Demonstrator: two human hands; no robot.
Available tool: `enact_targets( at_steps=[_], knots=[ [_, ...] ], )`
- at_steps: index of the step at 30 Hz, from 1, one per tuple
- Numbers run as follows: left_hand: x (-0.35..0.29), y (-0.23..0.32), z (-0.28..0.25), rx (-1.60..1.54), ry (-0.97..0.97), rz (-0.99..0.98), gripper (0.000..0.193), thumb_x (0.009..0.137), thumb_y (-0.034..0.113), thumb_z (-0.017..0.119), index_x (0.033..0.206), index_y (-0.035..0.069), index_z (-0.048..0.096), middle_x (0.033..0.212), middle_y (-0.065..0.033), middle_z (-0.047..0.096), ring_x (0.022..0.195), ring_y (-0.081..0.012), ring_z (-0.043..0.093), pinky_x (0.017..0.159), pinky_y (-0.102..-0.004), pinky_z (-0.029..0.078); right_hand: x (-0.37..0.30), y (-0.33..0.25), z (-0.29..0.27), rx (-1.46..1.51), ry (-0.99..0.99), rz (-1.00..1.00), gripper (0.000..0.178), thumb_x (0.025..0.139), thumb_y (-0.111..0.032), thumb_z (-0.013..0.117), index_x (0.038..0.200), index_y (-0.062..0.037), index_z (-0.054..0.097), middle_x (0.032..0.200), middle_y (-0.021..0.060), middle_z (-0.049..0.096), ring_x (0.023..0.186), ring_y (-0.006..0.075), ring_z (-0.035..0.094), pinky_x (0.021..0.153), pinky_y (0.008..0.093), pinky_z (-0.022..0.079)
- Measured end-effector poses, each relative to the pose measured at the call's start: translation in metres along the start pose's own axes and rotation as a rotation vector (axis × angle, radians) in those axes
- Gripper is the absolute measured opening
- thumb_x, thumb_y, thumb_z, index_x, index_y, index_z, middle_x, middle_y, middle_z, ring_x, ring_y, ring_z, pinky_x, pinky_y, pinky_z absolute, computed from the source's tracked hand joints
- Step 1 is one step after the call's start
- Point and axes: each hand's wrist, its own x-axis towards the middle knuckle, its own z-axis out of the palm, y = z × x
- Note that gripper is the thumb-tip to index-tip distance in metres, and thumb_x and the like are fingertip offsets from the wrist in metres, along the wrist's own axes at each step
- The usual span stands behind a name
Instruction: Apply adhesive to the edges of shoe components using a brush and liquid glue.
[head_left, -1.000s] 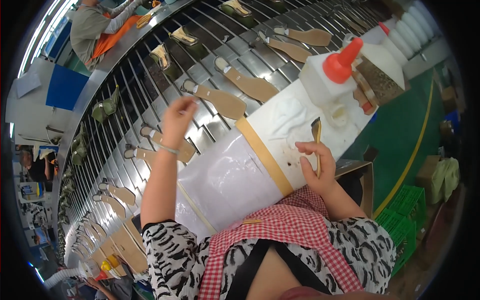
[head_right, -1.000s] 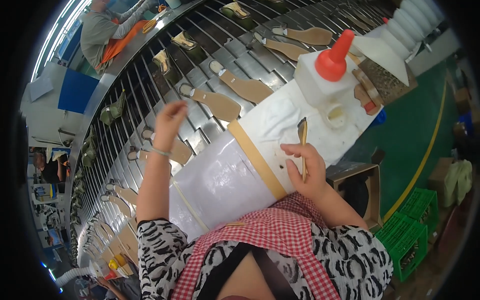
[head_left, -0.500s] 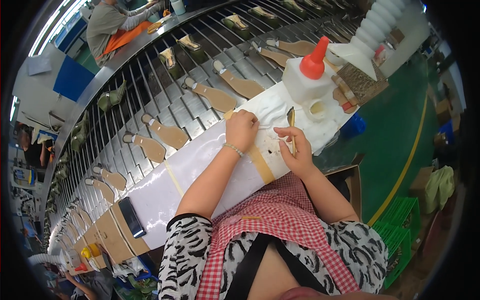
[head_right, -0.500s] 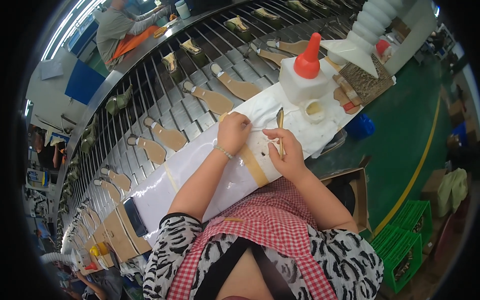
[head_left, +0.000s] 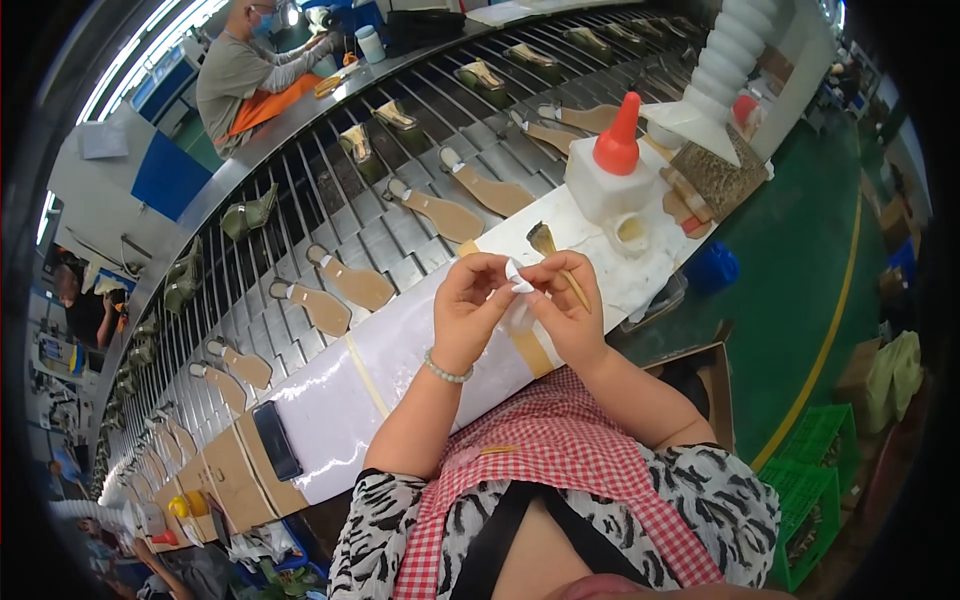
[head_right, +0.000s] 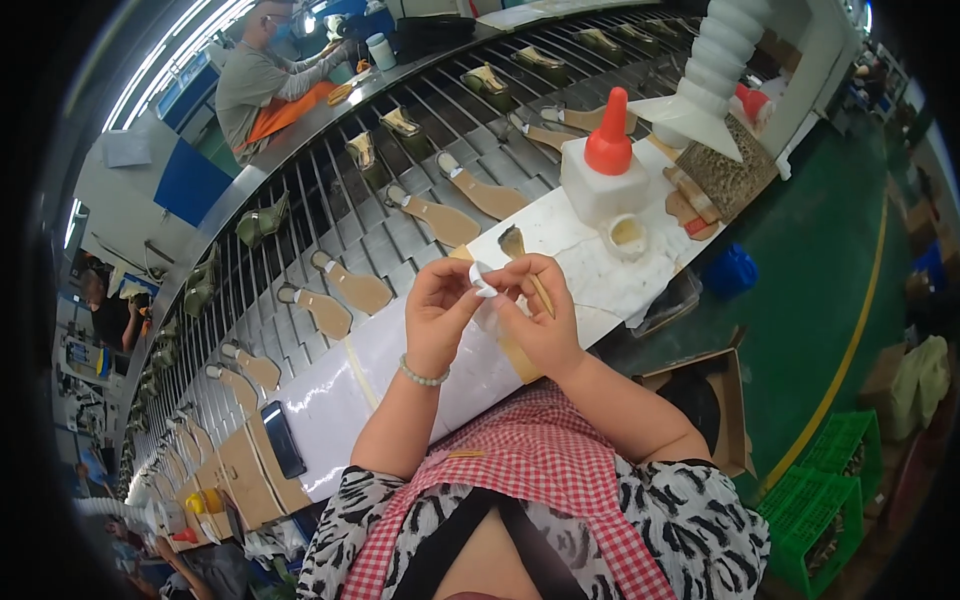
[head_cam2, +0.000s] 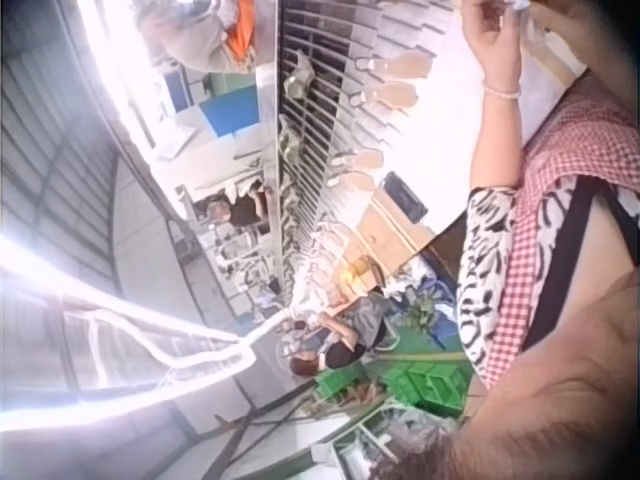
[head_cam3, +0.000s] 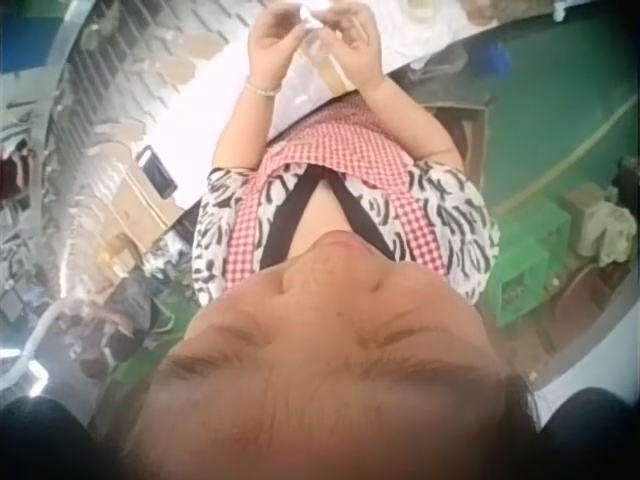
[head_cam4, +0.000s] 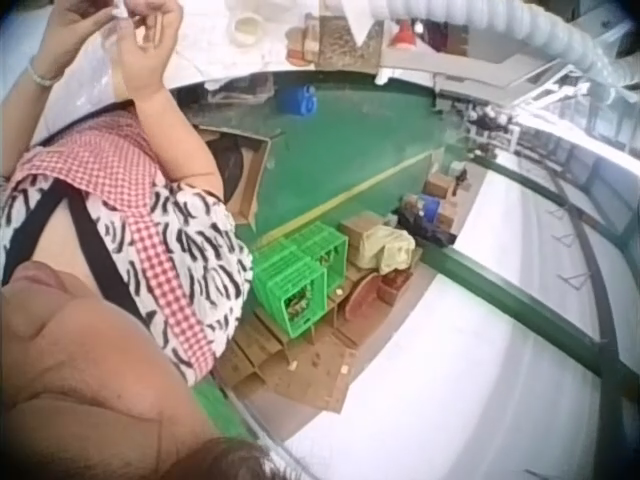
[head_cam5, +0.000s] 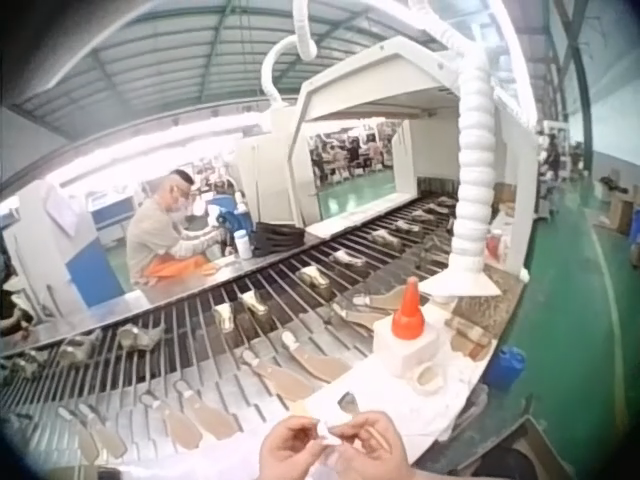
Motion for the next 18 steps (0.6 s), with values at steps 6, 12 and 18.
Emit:
enact_targets(
  at_steps=[6,12,18],
  knots=[
    [-0.006,0.033,0.001,0.545,-0.025,0.523,0.02,0.08,-0.003,0.068,0.099,0.002,0.064,0.085,-0.0066,0.061,0.08,-0.0174,0.061,0.071,-0.0265,0.048,-0.005,-0.028,0.031,0.291,-0.008,0.027,0.035,0.089,0.006,0.058,0.115,-0.0054,0.039,0.105,0.0106,0.063,0.097,0.0135,0.059,0.087,0.0287,0.047],
    [-0.019,0.04,0.007,0.617,0.066,0.547,0.012,0.084,0.002,0.067,0.096,0.002,0.063,0.084,-0.0047,0.061,0.073,-0.0146,0.057,0.066,-0.0247,0.046,-0.006,-0.024,0.041,0.216,-0.016,-0.093,0.033,0.087,0.007,0.061,0.112,-0.0046,0.042,0.101,0.0095,0.063,0.095,0.0129,0.06,0.083,0.0263,0.048],
    [-0.03,0.042,0.02,0.092,0.175,0.111,0.012,0.096,0.013,0.058,0.094,0.001,0.059,0.085,0.0014,0.06,0.075,-0.006,0.051,0.066,-0.0222,0.044,0.002,-0.027,0.043,-0.251,0.005,-0.35,0.025,0.083,0.007,0.065,0.103,-0.0032,0.053,0.096,0.0084,0.061,0.088,0.0141,0.061,0.079,0.0255,0.049]
  ],
)
